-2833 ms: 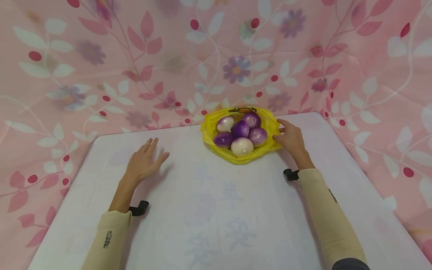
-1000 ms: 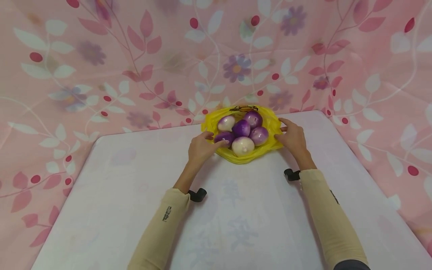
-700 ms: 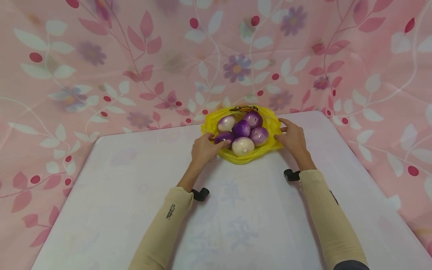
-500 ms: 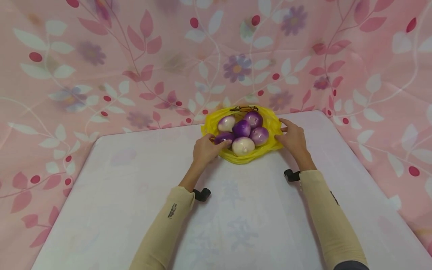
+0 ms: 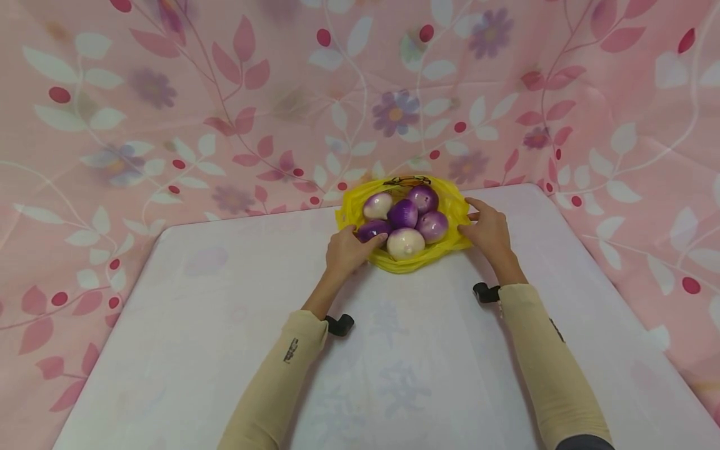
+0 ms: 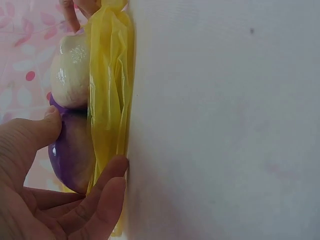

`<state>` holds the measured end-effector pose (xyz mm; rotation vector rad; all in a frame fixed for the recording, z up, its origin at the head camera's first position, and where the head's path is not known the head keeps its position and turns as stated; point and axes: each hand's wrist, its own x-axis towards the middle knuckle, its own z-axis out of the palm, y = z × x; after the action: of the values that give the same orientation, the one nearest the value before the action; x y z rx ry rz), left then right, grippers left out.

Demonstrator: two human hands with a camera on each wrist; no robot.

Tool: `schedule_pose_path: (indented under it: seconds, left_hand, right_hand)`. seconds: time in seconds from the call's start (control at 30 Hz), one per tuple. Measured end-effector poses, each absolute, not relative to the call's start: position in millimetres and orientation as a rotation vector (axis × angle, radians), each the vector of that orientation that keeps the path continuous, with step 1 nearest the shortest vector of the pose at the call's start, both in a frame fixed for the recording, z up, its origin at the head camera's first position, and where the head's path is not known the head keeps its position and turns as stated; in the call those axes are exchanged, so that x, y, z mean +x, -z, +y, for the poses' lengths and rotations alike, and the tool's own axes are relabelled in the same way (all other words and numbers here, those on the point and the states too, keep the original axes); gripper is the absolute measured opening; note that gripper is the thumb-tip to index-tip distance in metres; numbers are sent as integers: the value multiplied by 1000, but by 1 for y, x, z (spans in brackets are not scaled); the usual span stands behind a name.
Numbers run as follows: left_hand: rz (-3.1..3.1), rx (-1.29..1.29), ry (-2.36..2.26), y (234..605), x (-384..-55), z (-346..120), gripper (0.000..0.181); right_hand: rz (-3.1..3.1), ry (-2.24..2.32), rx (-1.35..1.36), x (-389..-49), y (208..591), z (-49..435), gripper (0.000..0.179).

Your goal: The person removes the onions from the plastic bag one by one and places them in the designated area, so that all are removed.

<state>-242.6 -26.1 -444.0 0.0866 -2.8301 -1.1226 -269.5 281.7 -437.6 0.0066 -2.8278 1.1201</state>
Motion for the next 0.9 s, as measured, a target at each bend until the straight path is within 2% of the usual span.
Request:
schedule_pose_path:
  seconds: [0.43,0.9]
  left_hand:
    - [-2808,79,1129,443,-240,-25,58]
    - [-2787,28,1133,422,-228,-42,66]
  right_hand:
    - [-2835,-1118,-6,-269,438,281,68]
    - [-2826,-1132,-7,-268,435,280,69]
